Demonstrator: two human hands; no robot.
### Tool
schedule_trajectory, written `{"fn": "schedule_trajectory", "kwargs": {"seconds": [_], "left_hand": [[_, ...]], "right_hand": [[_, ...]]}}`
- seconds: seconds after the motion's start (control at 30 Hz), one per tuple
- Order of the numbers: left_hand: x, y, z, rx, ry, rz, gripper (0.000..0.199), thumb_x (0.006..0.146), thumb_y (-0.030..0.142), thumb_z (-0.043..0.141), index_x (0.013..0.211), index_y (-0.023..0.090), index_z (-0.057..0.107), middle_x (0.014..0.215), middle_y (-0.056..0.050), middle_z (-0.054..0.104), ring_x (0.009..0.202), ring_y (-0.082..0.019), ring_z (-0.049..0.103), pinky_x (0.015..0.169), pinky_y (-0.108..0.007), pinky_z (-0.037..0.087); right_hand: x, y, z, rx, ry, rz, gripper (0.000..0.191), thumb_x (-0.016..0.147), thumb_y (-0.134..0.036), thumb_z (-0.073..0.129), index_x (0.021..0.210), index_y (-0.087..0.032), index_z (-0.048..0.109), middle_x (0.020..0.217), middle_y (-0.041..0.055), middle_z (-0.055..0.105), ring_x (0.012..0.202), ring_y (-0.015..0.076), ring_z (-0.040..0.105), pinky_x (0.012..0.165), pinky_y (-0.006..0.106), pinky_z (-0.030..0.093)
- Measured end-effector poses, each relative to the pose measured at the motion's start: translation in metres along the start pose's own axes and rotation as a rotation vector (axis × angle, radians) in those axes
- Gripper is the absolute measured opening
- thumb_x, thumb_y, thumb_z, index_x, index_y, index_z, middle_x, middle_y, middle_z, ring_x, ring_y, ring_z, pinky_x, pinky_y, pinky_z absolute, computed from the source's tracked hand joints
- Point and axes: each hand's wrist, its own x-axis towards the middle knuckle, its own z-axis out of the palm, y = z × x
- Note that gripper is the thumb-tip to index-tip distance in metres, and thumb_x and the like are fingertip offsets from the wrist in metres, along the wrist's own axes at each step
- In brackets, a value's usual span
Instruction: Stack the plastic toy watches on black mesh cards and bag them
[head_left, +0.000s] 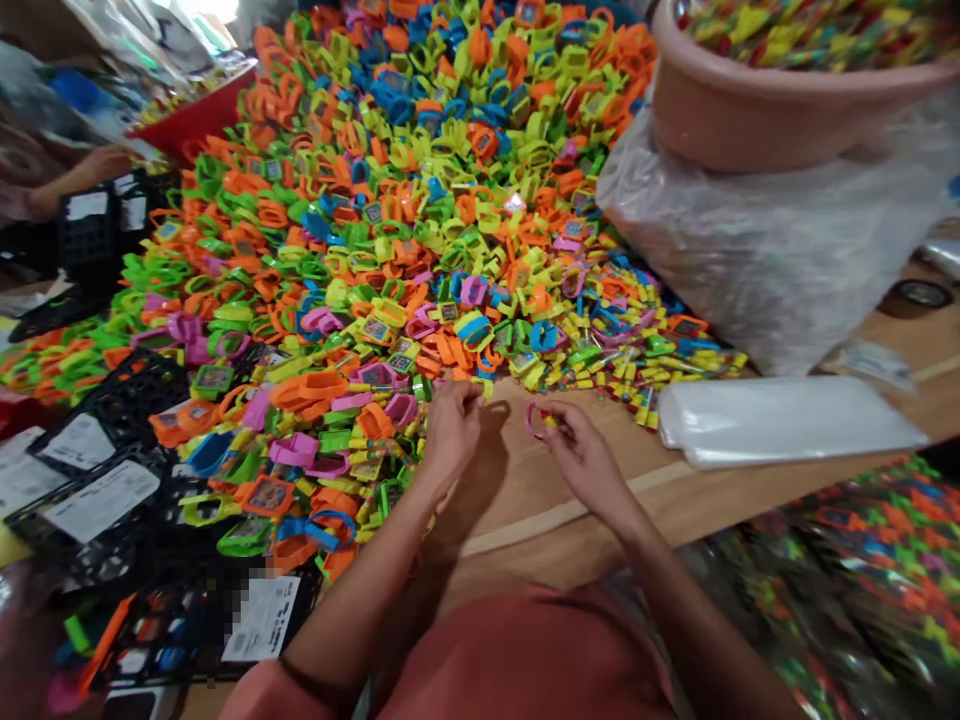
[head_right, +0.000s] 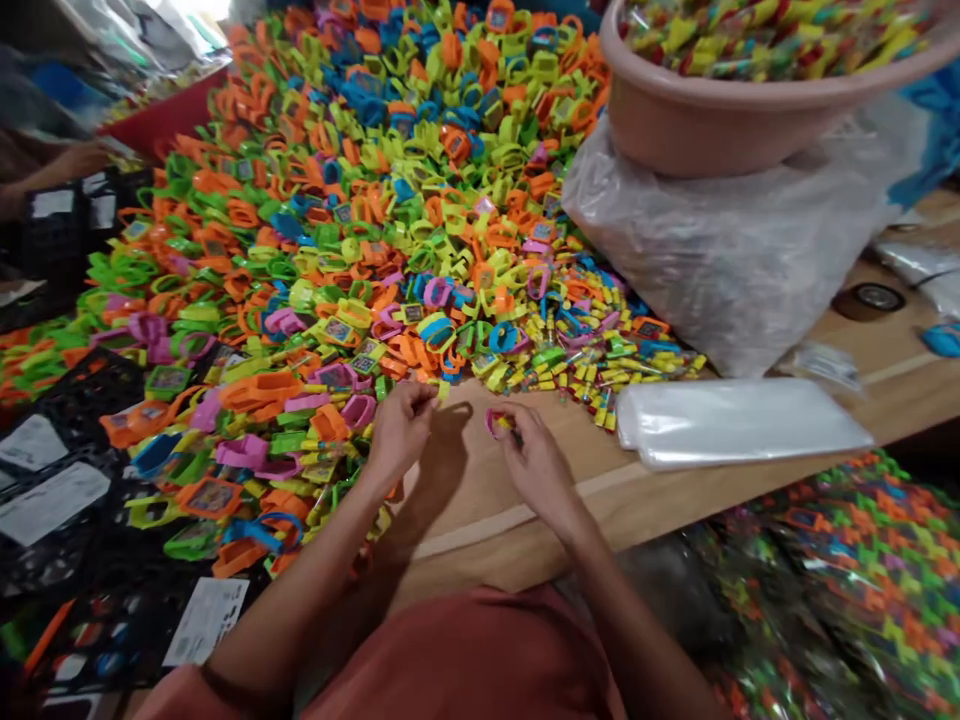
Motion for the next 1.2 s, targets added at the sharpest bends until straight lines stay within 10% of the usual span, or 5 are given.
{"fn": "schedule_trajectory", "kwargs": {"seconds": [0.47,1.2], "left_hand": [[-0.039,0.016,0.015,0.053,-0.028,0.522,0.030,0.097,0.005,0.050,0.113,0.018,0.072,0.099,-0.009,0.071,0.094,-0.024,0.059,0.081,-0.034,0.047],[-0.039,0.018,0.006,0.171,-0.073,0.632,0.027,0.098,0.005,0.051,0.095,0.020,0.073,0.093,-0.005,0.071,0.086,-0.023,0.048,0.077,-0.036,0.041]], "right_hand": [[-0.002,-0.022,0.007,0.546,-0.032,0.260,0.045,0.084,-0.051,0.078,0.117,-0.020,0.075,0.092,0.0026,0.073,0.076,0.0147,0.060,0.077,0.030,0.049],[-0.004,-0.025,-0.001,0.421,-0.132,0.267,0.043,0.090,-0.051,0.065,0.116,-0.017,0.071,0.065,-0.0031,0.057,0.059,0.0129,0.047,0.060,0.027,0.038]]}}
